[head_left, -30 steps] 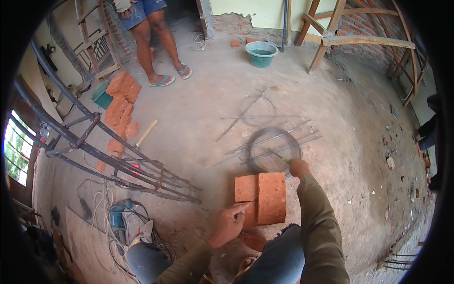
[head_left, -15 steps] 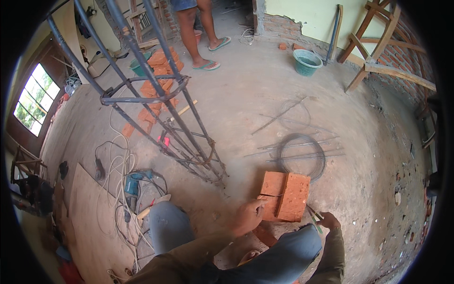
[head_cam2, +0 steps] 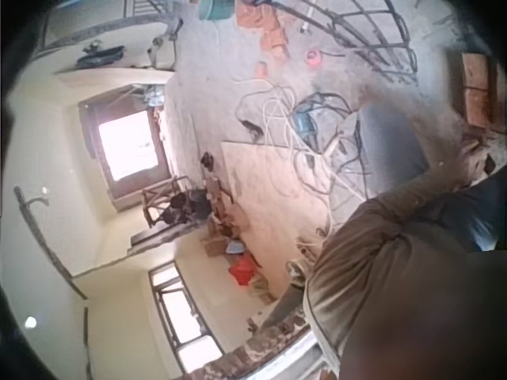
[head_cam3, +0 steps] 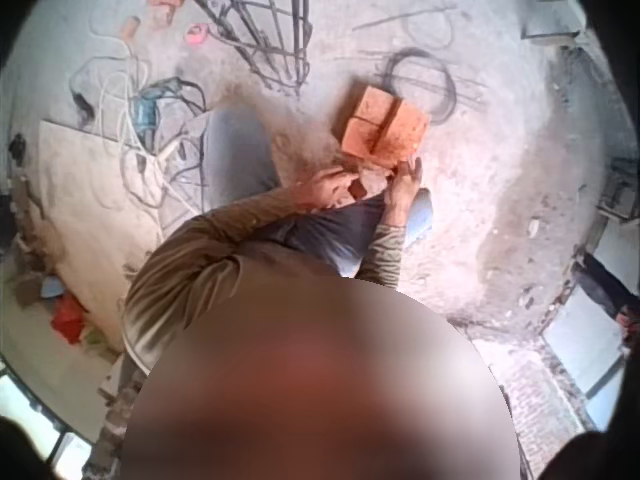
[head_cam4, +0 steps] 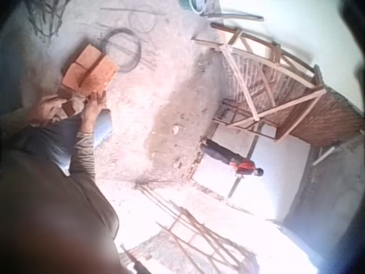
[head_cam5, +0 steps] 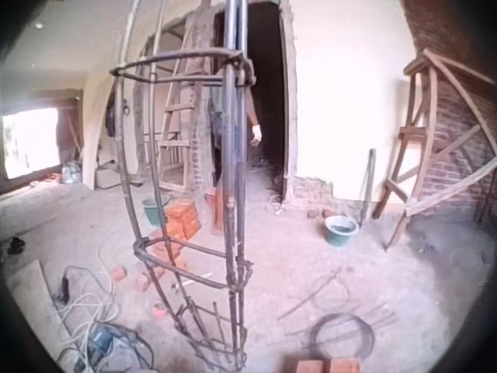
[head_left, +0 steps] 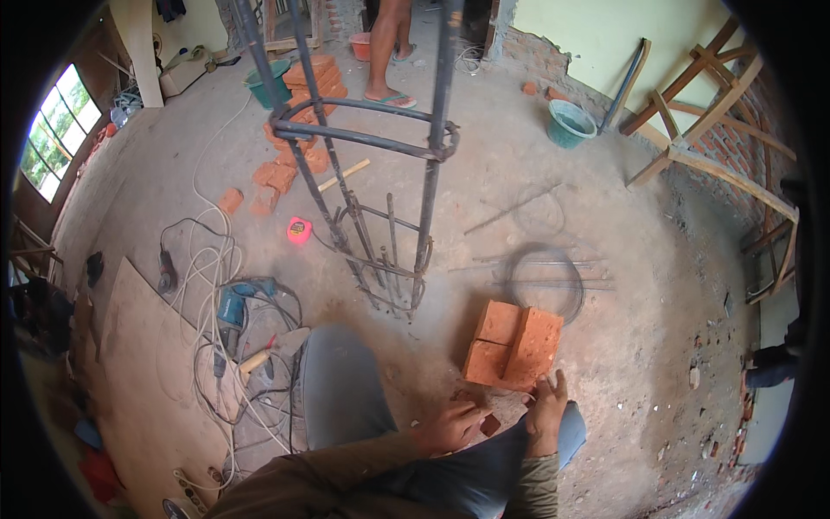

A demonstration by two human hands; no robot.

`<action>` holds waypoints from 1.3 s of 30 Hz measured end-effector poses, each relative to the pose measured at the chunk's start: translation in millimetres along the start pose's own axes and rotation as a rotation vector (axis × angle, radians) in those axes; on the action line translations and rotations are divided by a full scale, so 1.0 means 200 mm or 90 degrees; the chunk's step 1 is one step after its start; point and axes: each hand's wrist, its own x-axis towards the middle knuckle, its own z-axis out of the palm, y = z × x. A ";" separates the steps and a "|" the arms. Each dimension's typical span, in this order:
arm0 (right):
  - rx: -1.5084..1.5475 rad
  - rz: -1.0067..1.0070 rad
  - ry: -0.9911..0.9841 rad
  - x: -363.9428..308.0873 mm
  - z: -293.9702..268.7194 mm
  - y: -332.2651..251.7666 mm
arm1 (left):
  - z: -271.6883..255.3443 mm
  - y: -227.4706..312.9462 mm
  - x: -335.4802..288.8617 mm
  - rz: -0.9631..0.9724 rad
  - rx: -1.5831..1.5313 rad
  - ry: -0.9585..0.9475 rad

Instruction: The person sits on the floor and assembles a vertical rebar cage by tying horizontal and vertical steel bars together with wire. They use pliers to twist and secure the wire at multiple joints, occasionally adjusting the cage and picking up additional wire from the floor.

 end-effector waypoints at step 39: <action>0.387 -0.084 0.100 -0.05 -0.74 -0.54 | -0.12 -0.61 -0.01 -0.944 -0.873 0.197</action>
